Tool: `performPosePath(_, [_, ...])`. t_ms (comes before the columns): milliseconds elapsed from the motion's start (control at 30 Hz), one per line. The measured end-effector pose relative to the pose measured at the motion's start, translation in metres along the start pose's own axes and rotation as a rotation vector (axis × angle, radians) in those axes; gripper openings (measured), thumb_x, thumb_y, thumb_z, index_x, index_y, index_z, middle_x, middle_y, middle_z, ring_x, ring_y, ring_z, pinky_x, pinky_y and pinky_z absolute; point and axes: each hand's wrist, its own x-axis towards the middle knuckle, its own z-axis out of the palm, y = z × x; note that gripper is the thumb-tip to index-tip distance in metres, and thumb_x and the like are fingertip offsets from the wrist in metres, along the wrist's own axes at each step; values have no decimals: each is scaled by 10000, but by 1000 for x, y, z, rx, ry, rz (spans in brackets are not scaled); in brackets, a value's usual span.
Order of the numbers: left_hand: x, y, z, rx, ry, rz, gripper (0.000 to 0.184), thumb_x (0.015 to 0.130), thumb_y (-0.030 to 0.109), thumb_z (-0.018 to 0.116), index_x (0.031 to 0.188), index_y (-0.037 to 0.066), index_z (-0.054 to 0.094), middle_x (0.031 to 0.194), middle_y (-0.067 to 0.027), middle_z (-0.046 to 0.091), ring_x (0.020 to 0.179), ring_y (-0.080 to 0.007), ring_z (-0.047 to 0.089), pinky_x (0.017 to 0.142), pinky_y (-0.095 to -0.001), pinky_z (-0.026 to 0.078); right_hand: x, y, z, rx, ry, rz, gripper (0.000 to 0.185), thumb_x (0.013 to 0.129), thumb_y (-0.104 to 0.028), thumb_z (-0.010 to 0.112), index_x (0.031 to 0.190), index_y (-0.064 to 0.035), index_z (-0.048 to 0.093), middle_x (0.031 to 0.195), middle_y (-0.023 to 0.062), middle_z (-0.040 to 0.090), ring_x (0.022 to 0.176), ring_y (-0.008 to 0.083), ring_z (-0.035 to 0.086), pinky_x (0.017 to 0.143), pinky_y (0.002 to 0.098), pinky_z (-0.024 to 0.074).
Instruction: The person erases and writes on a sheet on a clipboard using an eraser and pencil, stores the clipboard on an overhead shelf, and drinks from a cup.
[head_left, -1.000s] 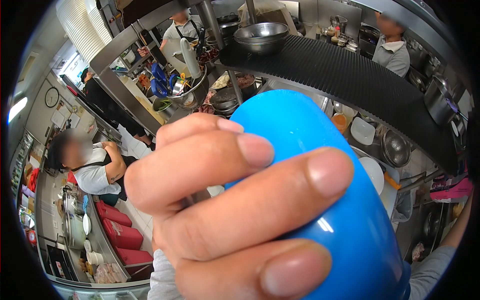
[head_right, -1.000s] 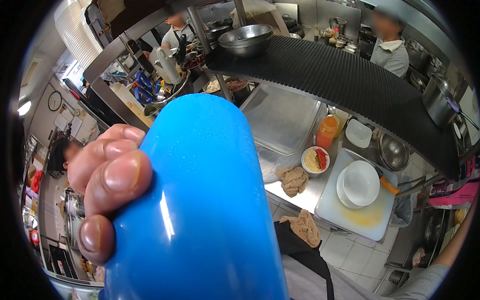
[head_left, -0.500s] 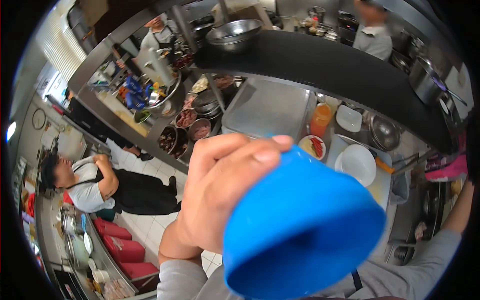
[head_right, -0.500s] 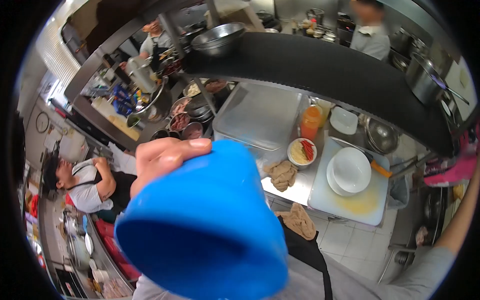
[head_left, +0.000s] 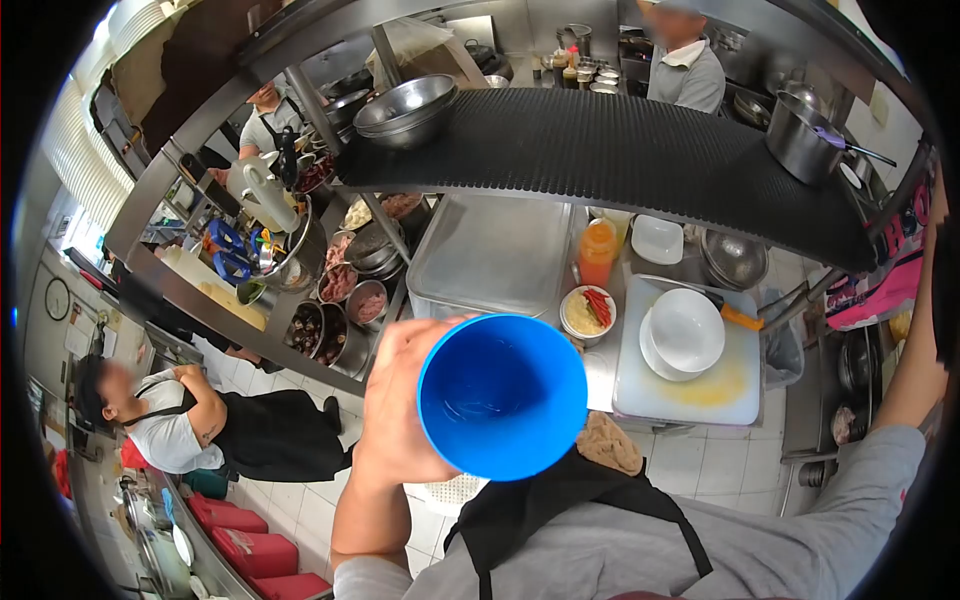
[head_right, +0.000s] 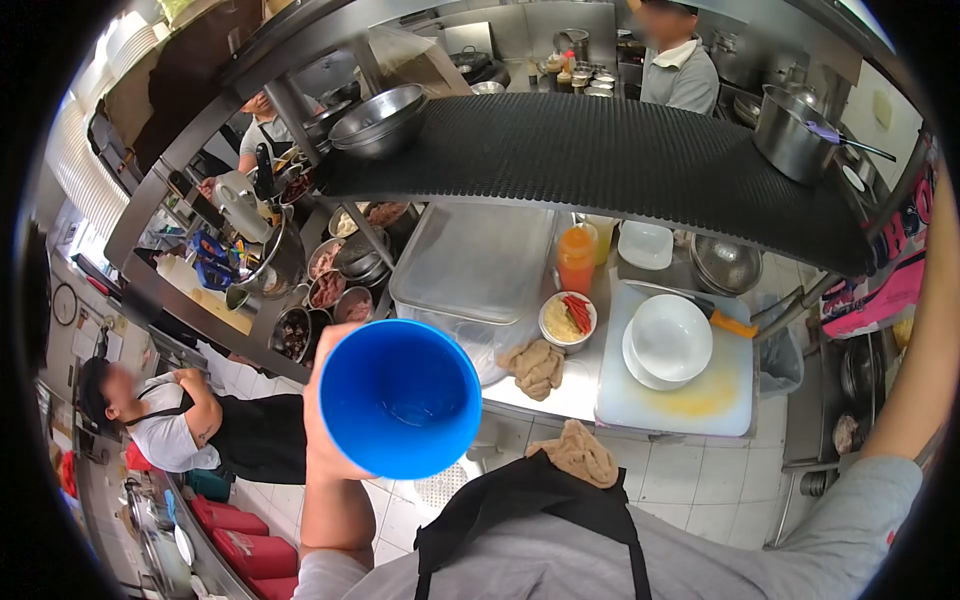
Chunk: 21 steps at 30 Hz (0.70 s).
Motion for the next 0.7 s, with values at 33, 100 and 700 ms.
performPosePath(33, [1, -3, 2, 3, 50, 53, 862, 534, 228, 924, 1274, -36, 570, 1224, -176, 681, 1033, -357, 617, 888, -413, 502, 6, 3, 0, 10, 41, 3, 679, 961, -408, 612, 1464, -13, 385, 1412, 213, 459, 1044, 414, 575, 634, 521, 512])
performPosePath(100, [11, 7, -1, 32, 82, 123, 795, 614, 203, 883, 1296, -33, 552, 1222, -196, 685, 1013, -340, 614, 884, -401, 496, -2, -2, 1, -21, 39, 7, 674, 963, -404, 612, 1461, -6, 393, 1415, 220, 462, 1047, 414, 582, 629, 519, 518])
performPosePath(700, [51, 67, 18, 264, 446, 479, 489, 973, 294, 581, 1403, 131, 415, 1130, -175, 675, 990, -273, 570, 859, -391, 531, -22, -9, 7, -9, 17, 12, 680, 976, -373, 602, 1473, 37, 384, 1521, 232, 384, 1250, 440, 497, 827, 602, 501])
